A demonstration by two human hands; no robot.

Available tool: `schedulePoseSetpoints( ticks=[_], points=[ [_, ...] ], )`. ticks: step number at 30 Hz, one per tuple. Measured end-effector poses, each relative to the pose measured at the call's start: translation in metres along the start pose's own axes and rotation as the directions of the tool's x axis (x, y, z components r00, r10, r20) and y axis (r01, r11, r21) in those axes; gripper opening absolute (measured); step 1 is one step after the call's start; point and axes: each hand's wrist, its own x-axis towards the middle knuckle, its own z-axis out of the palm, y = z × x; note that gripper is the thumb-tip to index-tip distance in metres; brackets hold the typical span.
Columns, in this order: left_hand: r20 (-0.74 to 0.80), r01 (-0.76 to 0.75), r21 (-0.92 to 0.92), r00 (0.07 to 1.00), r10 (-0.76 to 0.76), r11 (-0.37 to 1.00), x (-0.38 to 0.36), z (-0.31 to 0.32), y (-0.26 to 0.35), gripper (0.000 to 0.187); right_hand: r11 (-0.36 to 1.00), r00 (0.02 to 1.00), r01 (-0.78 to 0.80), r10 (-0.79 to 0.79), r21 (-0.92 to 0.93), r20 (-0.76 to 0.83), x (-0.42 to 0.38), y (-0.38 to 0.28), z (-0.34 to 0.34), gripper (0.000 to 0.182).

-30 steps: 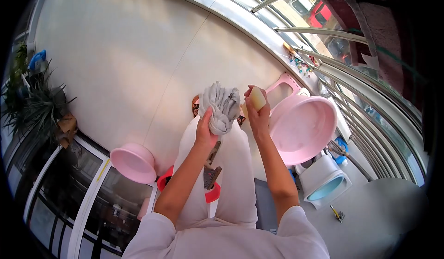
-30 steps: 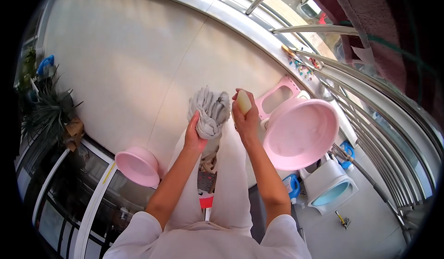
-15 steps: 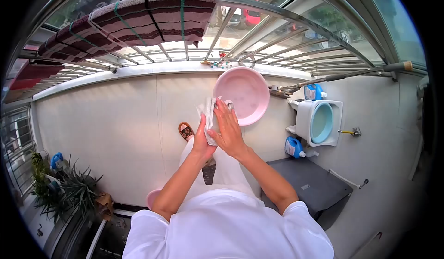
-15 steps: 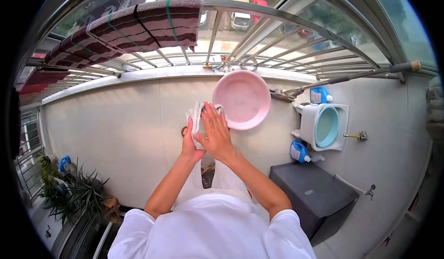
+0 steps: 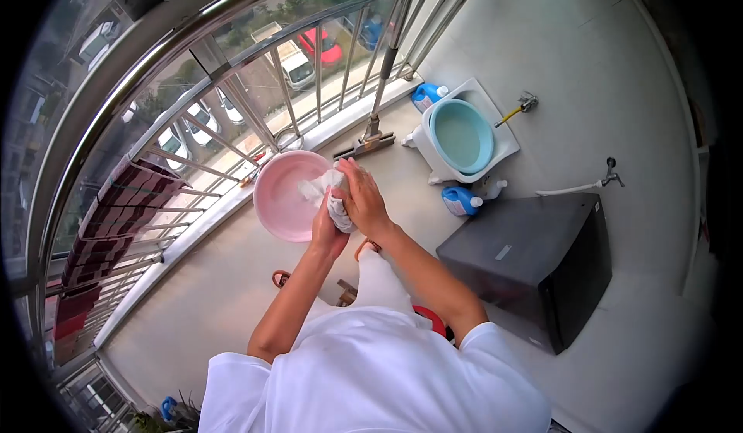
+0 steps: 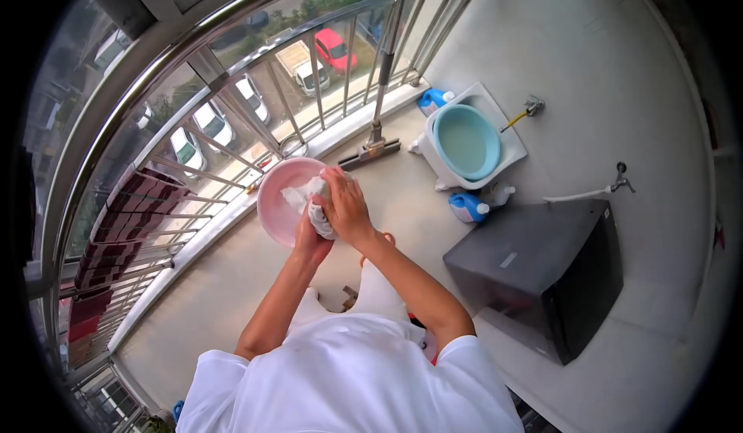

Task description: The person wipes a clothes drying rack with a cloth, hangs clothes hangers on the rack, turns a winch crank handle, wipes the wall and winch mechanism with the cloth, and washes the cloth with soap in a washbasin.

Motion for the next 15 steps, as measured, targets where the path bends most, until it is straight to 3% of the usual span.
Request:
schedulePoseSetpoints(
  ticks=[1,2,4,6,7,9,10,11,12,13,14,15],
  points=[
    [0.006,0.020,0.068,1.000,-0.020,0.998,0.014,0.017,-0.027,0.046,0.996,0.998,-0.068,0.069,0.059,-0.012,0.007,0.032,-0.025,0.054],
    [0.012,0.044,0.139,0.999,-0.046,0.989,0.028,0.034,-0.054,0.046,0.895,0.929,-0.370,0.362,0.249,0.077,0.013,0.056,-0.058,0.053],
    [0.092,0.065,0.208,0.992,-0.086,0.976,0.059,0.059,-0.103,0.045,0.696,0.773,-0.633,0.593,0.340,0.225,0.010,0.105,-0.111,0.049],
    [0.035,0.198,0.160,0.978,-0.206,0.967,0.084,0.085,-0.135,0.043,0.923,0.924,-0.363,0.374,0.129,-0.073,-0.016,0.124,-0.146,0.048],
    [0.005,0.257,0.148,0.965,-0.261,0.955,0.108,0.090,-0.152,0.042,0.973,0.958,-0.229,0.222,-0.018,-0.181,-0.026,0.133,-0.161,0.048],
    [-0.077,0.373,0.112,0.927,-0.367,0.921,0.153,0.093,-0.181,0.041,0.979,0.950,-0.201,0.191,-0.017,-0.246,-0.036,0.169,-0.180,0.050],
    [-0.067,0.347,0.162,0.938,-0.341,0.924,0.163,0.096,-0.196,0.040,0.984,0.945,-0.178,0.166,-0.017,-0.283,-0.034,0.188,-0.190,0.051],
    [-0.053,0.316,0.213,0.949,-0.312,0.924,0.173,0.101,-0.211,0.040,0.932,0.900,-0.315,0.353,0.177,-0.256,-0.031,0.207,-0.200,0.054],
    [-0.046,0.289,0.262,0.957,-0.287,0.921,0.179,0.104,-0.222,0.040,0.827,0.815,-0.501,0.550,0.255,-0.181,-0.025,0.226,-0.214,0.055],
    [0.008,0.301,0.219,0.951,-0.310,0.928,0.186,0.101,-0.229,0.043,0.739,0.747,-0.582,0.651,0.339,-0.137,-0.027,0.273,-0.217,0.056],
    [0.022,0.359,0.162,0.930,-0.367,0.919,0.187,0.107,-0.230,0.044,0.634,0.667,-0.652,0.740,0.415,-0.082,-0.036,0.313,-0.214,0.057],
    [0.046,0.412,0.105,0.907,-0.418,0.905,0.189,0.123,-0.224,0.046,0.375,0.569,-0.561,0.823,0.738,0.015,-0.036,0.309,-0.225,0.055]
  ],
)
